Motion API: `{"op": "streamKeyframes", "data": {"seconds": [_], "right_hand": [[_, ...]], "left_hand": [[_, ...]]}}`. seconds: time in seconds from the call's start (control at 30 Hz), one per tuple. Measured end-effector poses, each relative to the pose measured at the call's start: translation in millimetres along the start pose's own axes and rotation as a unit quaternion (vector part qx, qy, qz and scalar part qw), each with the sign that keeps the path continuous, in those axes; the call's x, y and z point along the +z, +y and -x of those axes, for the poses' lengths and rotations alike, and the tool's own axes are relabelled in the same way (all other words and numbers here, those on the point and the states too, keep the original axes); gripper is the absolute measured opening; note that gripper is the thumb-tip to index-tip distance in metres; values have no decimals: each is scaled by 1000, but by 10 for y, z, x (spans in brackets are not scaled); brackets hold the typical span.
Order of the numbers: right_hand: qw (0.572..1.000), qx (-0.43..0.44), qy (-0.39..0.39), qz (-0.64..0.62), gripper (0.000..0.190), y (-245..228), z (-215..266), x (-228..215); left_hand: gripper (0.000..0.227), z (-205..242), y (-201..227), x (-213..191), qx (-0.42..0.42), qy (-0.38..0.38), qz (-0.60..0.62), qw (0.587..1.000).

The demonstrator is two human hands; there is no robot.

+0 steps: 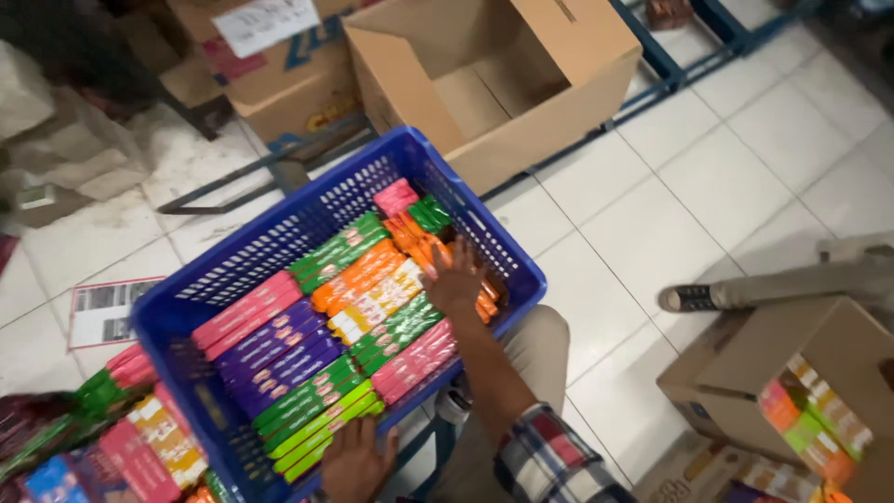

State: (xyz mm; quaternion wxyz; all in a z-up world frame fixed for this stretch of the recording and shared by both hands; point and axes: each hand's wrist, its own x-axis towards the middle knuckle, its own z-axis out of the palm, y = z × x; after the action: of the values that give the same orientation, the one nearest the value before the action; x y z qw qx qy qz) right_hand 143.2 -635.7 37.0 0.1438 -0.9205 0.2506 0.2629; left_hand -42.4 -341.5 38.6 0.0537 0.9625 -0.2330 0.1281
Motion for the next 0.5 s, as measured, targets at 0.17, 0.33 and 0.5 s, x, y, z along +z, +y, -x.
{"op": "streamKeyframes", "data": {"seconds": [0.17, 0.33, 0.5], "right_hand": [[978, -105, 180, 14, 98, 27, 158, 212], [931, -267, 250, 15, 96, -400, 941, 658], [846, -508, 23, -159, 59, -1139, 1685, 1235]], "left_hand": [[46, 102, 74, 135, -47, -42, 38, 997], [55, 216, -7, 113, -56, -27, 139, 988], [29, 347, -496, -402, -71, 233, 383, 891]]}}
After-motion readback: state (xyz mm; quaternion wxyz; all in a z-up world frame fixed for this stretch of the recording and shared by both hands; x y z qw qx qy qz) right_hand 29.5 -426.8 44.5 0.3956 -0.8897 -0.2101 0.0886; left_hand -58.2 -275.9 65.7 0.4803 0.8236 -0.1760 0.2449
